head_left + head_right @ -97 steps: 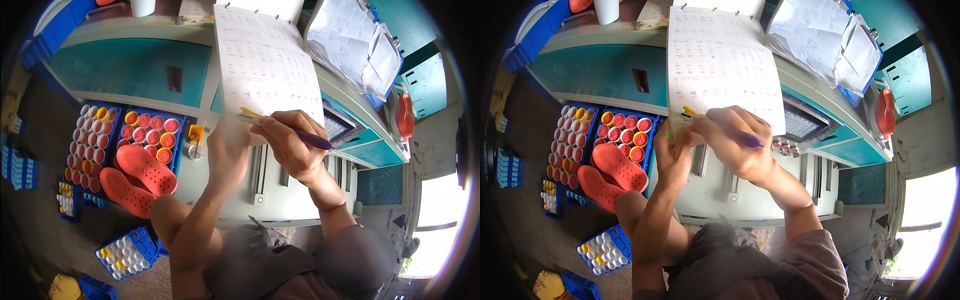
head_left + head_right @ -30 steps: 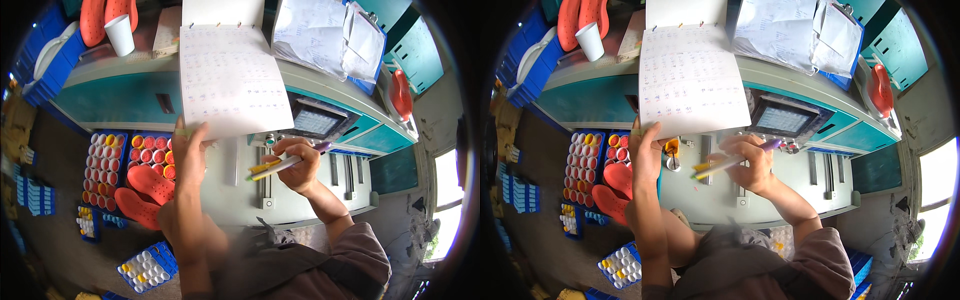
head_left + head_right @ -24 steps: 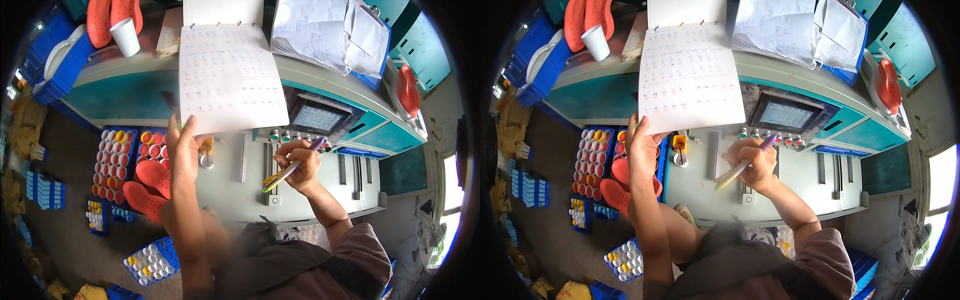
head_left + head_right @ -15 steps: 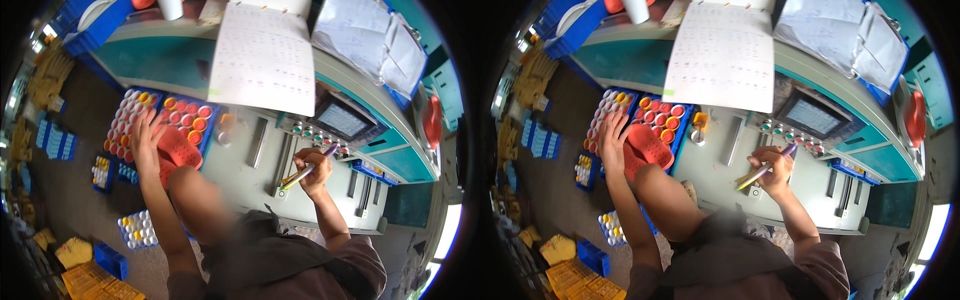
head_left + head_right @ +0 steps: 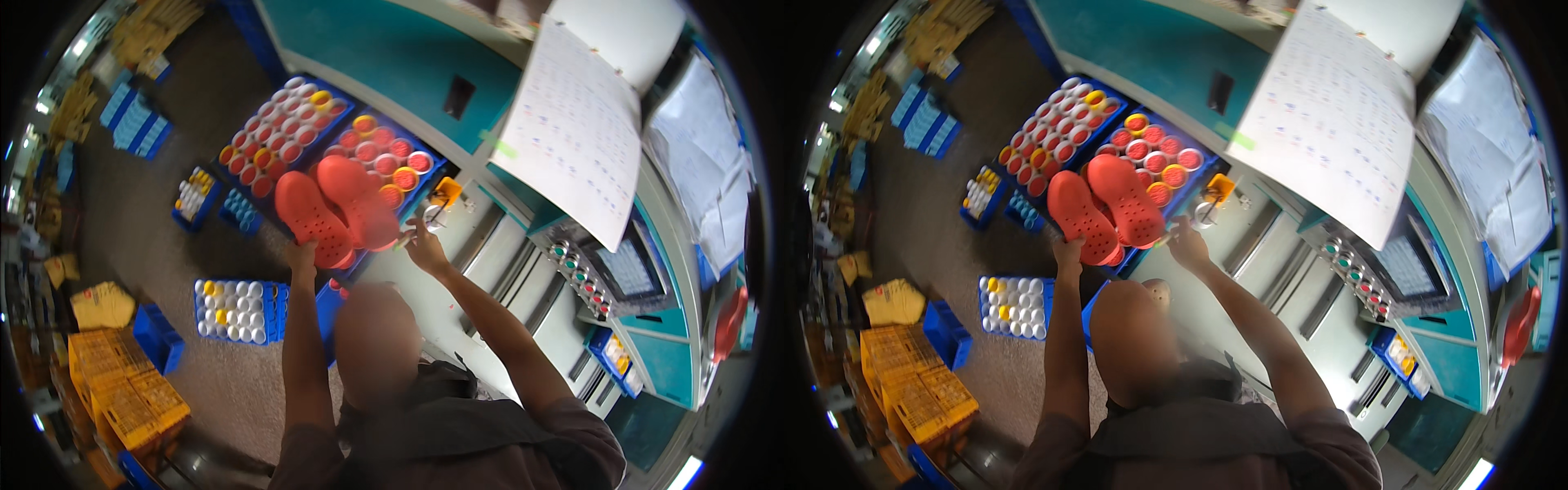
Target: The person wipes the surface of a pink slipper sole with a small cup, then places it on a drying rack. The person later picks up a pair of pink slipper soles, writes on a notepad, and places one sole on a digital scale before returning to the notepad.
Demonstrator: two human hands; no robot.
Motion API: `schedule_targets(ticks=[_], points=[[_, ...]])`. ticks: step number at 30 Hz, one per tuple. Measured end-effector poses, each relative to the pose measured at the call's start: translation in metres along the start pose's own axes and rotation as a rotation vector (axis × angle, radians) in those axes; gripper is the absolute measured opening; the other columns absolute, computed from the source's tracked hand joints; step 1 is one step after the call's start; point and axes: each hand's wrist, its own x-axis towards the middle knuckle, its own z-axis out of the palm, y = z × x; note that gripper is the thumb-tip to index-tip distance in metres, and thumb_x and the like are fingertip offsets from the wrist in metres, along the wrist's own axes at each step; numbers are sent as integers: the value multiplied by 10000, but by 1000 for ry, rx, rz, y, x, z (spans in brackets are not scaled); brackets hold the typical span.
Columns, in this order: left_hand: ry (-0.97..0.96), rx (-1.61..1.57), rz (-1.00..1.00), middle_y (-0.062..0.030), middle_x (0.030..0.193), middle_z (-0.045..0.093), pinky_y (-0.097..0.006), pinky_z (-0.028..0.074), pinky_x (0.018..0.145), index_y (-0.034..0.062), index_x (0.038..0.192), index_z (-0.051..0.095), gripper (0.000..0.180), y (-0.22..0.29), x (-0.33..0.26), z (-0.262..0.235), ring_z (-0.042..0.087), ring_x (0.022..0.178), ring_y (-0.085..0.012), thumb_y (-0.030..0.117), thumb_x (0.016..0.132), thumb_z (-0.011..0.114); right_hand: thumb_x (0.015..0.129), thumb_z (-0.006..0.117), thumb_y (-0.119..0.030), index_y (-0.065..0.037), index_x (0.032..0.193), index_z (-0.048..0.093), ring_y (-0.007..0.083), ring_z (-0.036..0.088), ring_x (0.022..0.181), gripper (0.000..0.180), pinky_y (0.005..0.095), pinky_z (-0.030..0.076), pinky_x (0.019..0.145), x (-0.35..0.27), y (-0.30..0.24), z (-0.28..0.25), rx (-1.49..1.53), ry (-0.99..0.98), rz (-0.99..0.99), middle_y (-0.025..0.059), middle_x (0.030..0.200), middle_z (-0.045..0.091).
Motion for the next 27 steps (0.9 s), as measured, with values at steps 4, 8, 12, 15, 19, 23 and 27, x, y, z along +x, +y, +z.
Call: schedule_targets(ticks=[4, 8, 12, 15, 19, 23, 27], points=[[-39, -713, -157, -132, 1235, 676, -373, 539, 963, -44, 1294, 599, 427, 9, -75, -68, 674, 1094, -282, 39, 888, 703, 918, 647, -302, -110, 1273, 493, 486, 662, 1022, 432, 573, 519, 881, 40, 16, 53, -76, -37, 149, 205, 1096, 712], [295, -718, -46, -135, 1305, 626, -401, 535, 997, -38, 1386, 518, 495, -11, -208, -161, 647, 1145, -276, 38, 915, 648, 893, 728, -178, -11, 1286, 468, 261, 744, 708, 500, 367, 606, 469, 59, 22, 63, 158, -151, 249, 185, 1055, 703], [711, -641, -218, -140, 1252, 649, -414, 562, 964, -56, 1359, 533, 513, -91, -373, -245, 672, 1090, -292, 34, 866, 645, 951, 639, -88, 71, 1329, 511, 256, 739, 887, 429, 344, 648, 664, 22, -5, 48, 759, -162, 252, 161, 1122, 685], [1017, -615, -414, -151, 1209, 666, -416, 578, 928, -71, 1315, 559, 496, -165, -511, -264, 687, 1047, -296, 37, 839, 642, 978, 610, -86, 57, 1373, 471, 295, 714, 1017, 442, 374, 644, 806, -35, -39, 36, 991, -298, 112, 184, 1224, 641], [1341, -563, -643, -162, 1168, 683, -418, 595, 881, -67, 1265, 596, 459, -227, -671, -254, 702, 999, -300, 29, 817, 632, 1005, 643, -192, 16, 1354, 514, 189, 673, 940, 427, 308, 567, 773, -106, -74, 44, 1051, -474, 51, 118, 1181, 664], [1527, -528, -723, -173, 1127, 701, -420, 611, 834, -63, 1214, 633, 428, -245, -741, -260, 717, 951, -304, 21, 795, 621, 1014, 635, -189, 10, 1331, 556, 160, 671, 882, 383, 296, 560, 753, -189, -93, 75, 1002, -541, 174, 80, 1143, 686], [1552, -416, -652, -184, 1086, 718, -421, 628, 787, -58, 1164, 670, 402, -267, -717, -318, 731, 903, -307, 13, 773, 610, 999, 668, -192, -10, 1427, 487, 209, 668, 1024, 499, 345, 563, 781, -264, -131, 120, 1151, -593, 225, 100, 1266, 650]])
